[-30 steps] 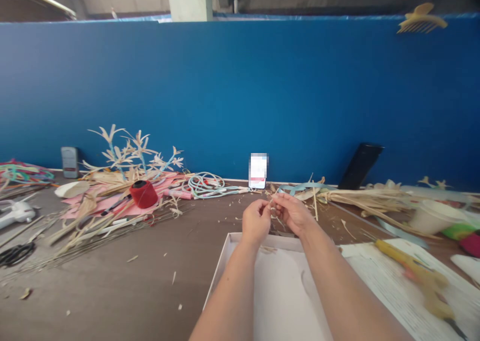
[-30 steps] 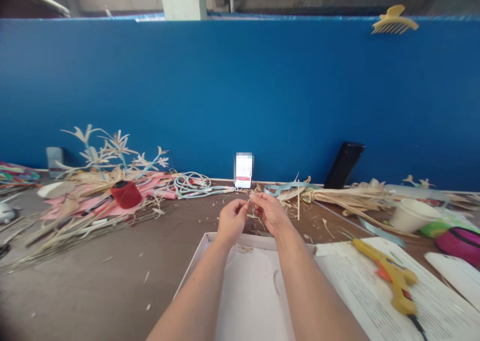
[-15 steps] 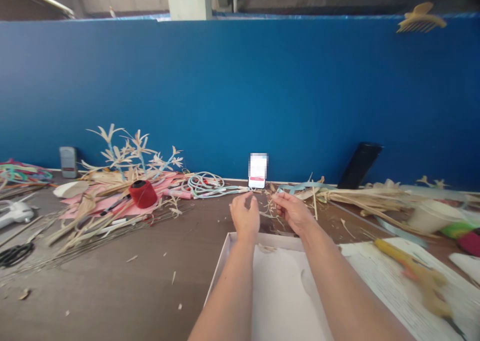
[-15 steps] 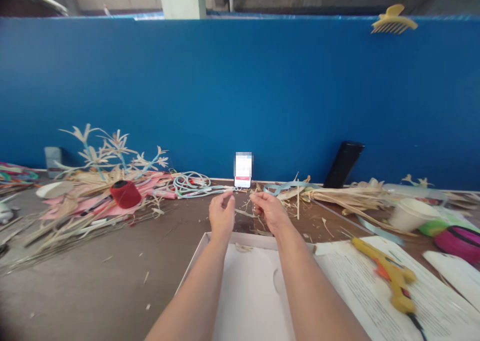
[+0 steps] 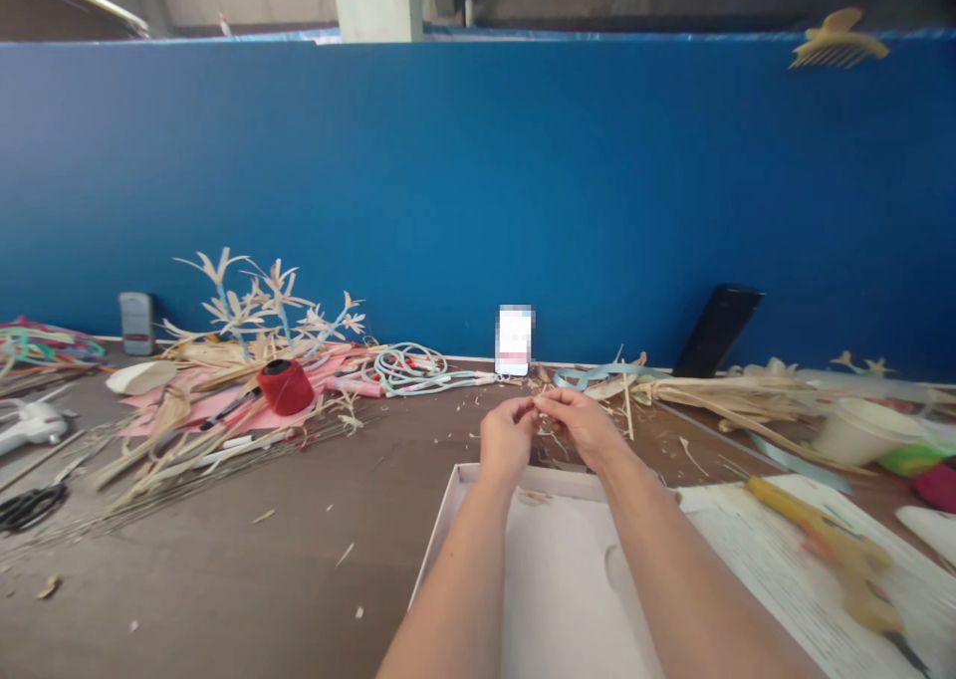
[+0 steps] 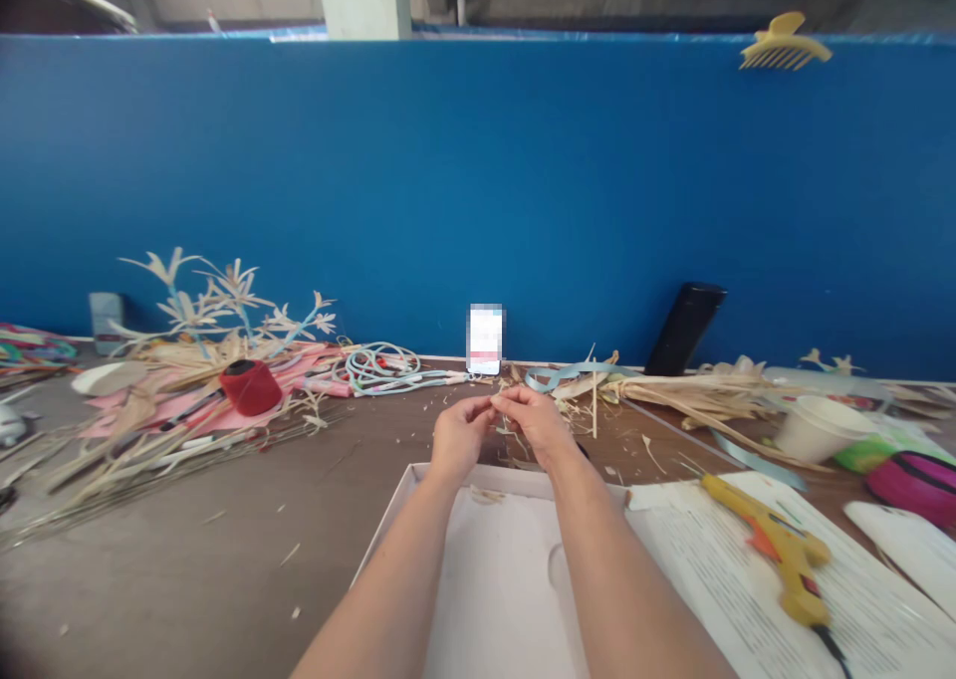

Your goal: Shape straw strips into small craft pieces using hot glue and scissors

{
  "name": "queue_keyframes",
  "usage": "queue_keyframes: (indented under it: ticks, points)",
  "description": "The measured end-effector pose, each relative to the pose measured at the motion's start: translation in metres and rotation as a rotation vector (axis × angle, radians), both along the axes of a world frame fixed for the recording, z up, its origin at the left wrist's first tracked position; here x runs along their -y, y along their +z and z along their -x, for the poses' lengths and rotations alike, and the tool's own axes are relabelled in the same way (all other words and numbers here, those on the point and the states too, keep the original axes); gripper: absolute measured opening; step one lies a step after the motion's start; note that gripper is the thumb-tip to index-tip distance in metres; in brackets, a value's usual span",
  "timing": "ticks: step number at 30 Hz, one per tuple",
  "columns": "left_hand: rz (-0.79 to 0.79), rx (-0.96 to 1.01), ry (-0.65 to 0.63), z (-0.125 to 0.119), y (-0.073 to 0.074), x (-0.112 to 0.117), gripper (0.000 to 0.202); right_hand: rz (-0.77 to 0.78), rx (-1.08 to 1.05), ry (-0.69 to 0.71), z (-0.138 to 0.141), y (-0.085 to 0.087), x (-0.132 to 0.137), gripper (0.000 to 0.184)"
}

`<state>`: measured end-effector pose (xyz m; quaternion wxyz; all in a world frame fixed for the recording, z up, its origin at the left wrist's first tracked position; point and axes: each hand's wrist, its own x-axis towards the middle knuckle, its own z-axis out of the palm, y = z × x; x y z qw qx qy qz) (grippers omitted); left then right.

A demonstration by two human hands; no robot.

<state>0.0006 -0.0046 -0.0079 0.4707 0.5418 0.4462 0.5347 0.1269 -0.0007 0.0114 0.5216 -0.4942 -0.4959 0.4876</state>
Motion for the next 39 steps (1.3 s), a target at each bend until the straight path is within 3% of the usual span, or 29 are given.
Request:
queue_keyframes:
  ticks: [8,22,27,31,39]
  points:
    - [0.027,-0.029,0.044,0.0,-0.003,0.0,0.017,0.005,0.084,0.002,-0.001,0.0,0.0,0.032]
    - [-0.216,-0.223,0.039,0.003,-0.001,0.008,0.016,0.174,0.0,0.12,-0.019,-0.002,0.001,0.034]
    - [-0.101,-0.053,0.056,0.003,0.004,0.008,0.015,0.158,0.058,0.128,-0.022,-0.009,-0.001,0.032]
    - [0.049,0.137,0.04,0.002,0.009,0.005,0.015,0.125,0.07,0.04,-0.02,-0.009,-0.002,0.033]
    - [0.061,0.126,-0.014,0.001,0.009,0.006,0.012,-0.012,-0.08,0.073,-0.01,0.004,0.003,0.041]
